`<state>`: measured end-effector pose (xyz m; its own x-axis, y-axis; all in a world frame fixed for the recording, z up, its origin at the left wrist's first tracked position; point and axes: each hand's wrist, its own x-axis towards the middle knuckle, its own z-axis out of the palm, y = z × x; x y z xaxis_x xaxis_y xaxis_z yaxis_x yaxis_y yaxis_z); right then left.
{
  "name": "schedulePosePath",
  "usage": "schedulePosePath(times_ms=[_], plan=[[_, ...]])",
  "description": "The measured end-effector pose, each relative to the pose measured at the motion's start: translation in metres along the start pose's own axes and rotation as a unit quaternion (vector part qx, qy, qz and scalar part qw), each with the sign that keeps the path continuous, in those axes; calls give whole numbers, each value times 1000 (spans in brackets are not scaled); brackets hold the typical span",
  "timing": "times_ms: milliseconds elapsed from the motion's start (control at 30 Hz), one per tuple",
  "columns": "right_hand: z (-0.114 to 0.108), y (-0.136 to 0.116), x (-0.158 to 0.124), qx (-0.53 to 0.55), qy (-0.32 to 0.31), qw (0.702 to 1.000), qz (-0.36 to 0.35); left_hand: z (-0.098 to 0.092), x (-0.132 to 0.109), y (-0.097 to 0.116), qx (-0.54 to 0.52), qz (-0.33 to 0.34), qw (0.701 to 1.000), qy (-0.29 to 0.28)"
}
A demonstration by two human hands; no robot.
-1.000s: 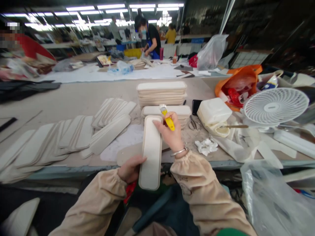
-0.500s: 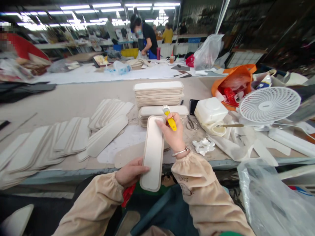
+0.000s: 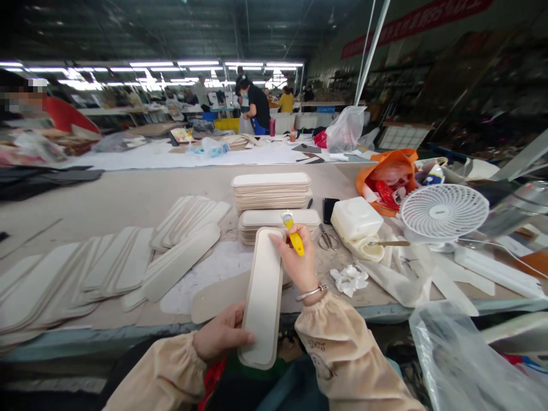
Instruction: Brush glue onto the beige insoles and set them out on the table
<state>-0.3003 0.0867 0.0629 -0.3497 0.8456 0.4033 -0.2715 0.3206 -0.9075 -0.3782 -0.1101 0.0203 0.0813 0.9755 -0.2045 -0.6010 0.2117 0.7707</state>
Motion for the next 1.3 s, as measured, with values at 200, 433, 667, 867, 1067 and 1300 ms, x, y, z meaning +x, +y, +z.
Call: schedulePosePath(times_ms=[200,433,667,867,1067,1300], plan=[[-4,3,3,-14,13,1000,-19,-2,0,-5,-3,-16,1000,12],[-8,5,6,-9,18,1000,-24,2,0,-1,-7,-15,1000,13],[-9,3,6,-5,29,1000,-5,1,2,-5,0,-7,1000,17],[-9,-2,4,8,32,999,-7,-1,4,-8,11,1,1000,8],[-10,-5,3,5,31,999,-7,-2,5,-8,16,2,1000,10],[-9,-4,1,19,33,999,2,-2,3,-5,7,13,1000,21]])
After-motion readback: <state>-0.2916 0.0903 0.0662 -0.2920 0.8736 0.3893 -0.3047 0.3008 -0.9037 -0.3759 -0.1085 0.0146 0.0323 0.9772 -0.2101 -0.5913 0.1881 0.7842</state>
